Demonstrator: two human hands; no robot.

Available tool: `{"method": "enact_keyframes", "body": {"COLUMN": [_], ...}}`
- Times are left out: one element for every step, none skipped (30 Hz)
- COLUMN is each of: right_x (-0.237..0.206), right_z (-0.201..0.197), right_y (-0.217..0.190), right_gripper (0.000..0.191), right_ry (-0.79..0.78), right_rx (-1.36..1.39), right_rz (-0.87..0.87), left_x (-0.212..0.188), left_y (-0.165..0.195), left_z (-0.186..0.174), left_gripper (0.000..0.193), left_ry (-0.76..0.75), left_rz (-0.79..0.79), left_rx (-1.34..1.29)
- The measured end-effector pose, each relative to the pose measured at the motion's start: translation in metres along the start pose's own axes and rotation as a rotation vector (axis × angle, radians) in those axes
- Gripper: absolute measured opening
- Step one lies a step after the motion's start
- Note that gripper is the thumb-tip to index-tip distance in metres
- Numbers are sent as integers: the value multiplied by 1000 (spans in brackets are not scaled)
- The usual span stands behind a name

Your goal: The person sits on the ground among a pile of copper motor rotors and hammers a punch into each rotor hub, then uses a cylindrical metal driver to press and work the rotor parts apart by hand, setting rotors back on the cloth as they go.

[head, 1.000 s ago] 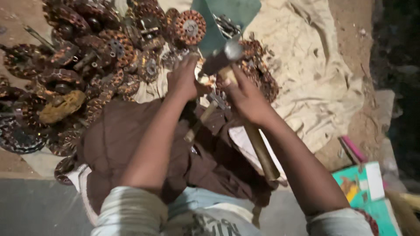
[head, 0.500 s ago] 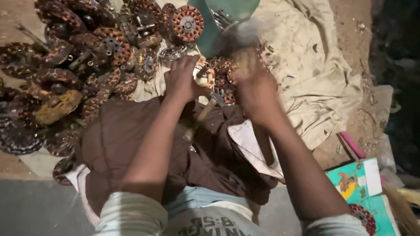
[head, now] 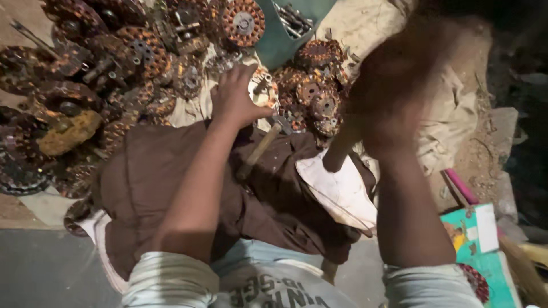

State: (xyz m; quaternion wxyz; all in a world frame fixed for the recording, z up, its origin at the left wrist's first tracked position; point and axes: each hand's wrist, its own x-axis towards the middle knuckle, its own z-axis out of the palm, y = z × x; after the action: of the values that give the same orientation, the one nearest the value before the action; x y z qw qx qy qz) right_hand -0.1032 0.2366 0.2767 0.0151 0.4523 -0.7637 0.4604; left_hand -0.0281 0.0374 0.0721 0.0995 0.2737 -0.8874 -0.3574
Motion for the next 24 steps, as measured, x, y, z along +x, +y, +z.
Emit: {"method": "enact_keyframes", "body": {"right_x": [-4, -2, -1, -1, -1, -2, 2, 4, 7, 5, 6, 8, 8, 8, 7, 5, 3, 0, -5, -9, -12, -15, -17, -17], "right_z": [16, 34, 43, 46, 45, 37, 26, 12, -3, -23, -37, -48, -52, -53, -45, -32, -19, 2, 23, 36, 42, 42, 37, 27], "right_y": [6, 14, 17, 19, 18, 15, 11, 6, 2, -6, -13, -20, -24, -28, -29, -29, -28, -24, -22, -20, -21, -23, -26, -29], "right_gripper": [68, 61, 58, 49, 40, 32, 29, 27, 30, 33, 32, 32, 32, 32, 33, 33, 35, 30, 26, 22, 32, 33, 34, 36], "right_ry": [-107, -283, -452, -423, -386, -366, -293, -215, -150, 2, -74, 16, 90, 161, 224, 179, 137, -14, -161, -307, -379, -309, -230, -186], "right_rx": [74, -133, -344, -102, 138, 373, 282, 191, 369, 177, 296, 439, 514, 587, 592, 498, 403, 216, 34, -149, 4, 81, 167, 259], "right_rz": [301, 222, 130, 354, 564, 740, 747, 779, 734, 653, 322, 234, 201, 161, 173, 160, 143, 94, 41, -15, 570, 659, 714, 774], "left_x": [0, 1, 1, 1, 2, 5, 3, 3, 2, 1, 1, 0, 0, 0, -1, 0, -2, -2, -2, -3, -1, -4, 0, 2], "left_y": [0, 1, 2, 4, 6, 8, 10, 11, 13, 14, 14, 14, 13, 12, 11, 10, 8, 7, 6, 6, 6, 7, 7, 8], "left_z": [0, -2, -3, -6, -9, -12, -15, -16, -17, -17, -17, -16, -14, -11, -9, -7, -5, -3, -3, -2, -3, -4, -6, -10], "left_gripper": [111, 111, 111, 111, 111, 112, 113, 114, 113, 111, 110, 112, 114, 116, 116, 116, 115, 112, 109, 106, 108, 110, 111, 110], "left_ry": [16, 35, 12, -10, -24, -28, -44, -93, -88, -78, -57, -53, -53, -53, -47, -40, -34, -32, -28, -24, -36, -45, -22, 0], "left_rz": [12, 24, 9, -1, -5, 4, -18, -42, -61, -63, -57, -53, -56, -62, -53, -48, -46, -40, -32, -24, -38, -29, -11, -26], "left_rx": [-2, 2, 24, 47, 65, 82, 92, 101, 57, 27, -4, 8, 14, 20, 23, 23, 18, 11, 9, 7, 59, 119, 189, 148]}}
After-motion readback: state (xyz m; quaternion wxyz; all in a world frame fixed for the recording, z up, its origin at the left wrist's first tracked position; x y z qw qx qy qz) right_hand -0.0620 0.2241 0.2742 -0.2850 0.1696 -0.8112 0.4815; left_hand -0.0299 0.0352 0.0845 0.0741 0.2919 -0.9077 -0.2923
